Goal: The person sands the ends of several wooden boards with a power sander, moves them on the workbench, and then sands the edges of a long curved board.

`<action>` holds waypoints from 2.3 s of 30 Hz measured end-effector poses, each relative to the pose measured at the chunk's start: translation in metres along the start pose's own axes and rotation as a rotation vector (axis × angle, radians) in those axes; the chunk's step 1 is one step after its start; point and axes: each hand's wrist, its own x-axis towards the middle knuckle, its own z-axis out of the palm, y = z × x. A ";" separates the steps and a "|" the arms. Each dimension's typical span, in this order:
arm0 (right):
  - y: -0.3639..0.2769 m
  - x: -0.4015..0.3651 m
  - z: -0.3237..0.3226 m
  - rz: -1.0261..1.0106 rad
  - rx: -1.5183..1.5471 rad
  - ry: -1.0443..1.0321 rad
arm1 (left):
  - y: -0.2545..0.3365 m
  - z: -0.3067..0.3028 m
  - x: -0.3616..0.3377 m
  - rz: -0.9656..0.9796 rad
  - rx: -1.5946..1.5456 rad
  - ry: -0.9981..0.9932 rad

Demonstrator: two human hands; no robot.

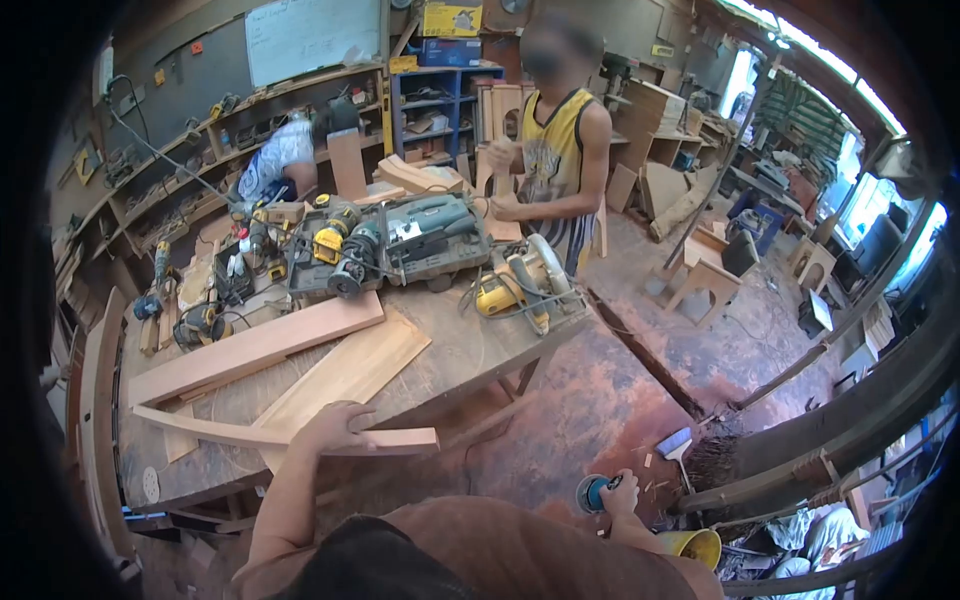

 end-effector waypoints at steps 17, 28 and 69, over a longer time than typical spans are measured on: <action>-0.060 -0.060 0.028 -0.165 0.347 0.206 | -0.039 0.025 -0.018 0.022 0.284 -0.152; -0.172 -0.106 0.008 -0.350 0.372 -0.012 | -0.057 0.040 -0.023 0.033 0.260 -0.069; -0.257 -0.001 0.076 -0.377 1.125 -0.769 | -0.033 0.033 -0.008 -0.041 0.367 -0.141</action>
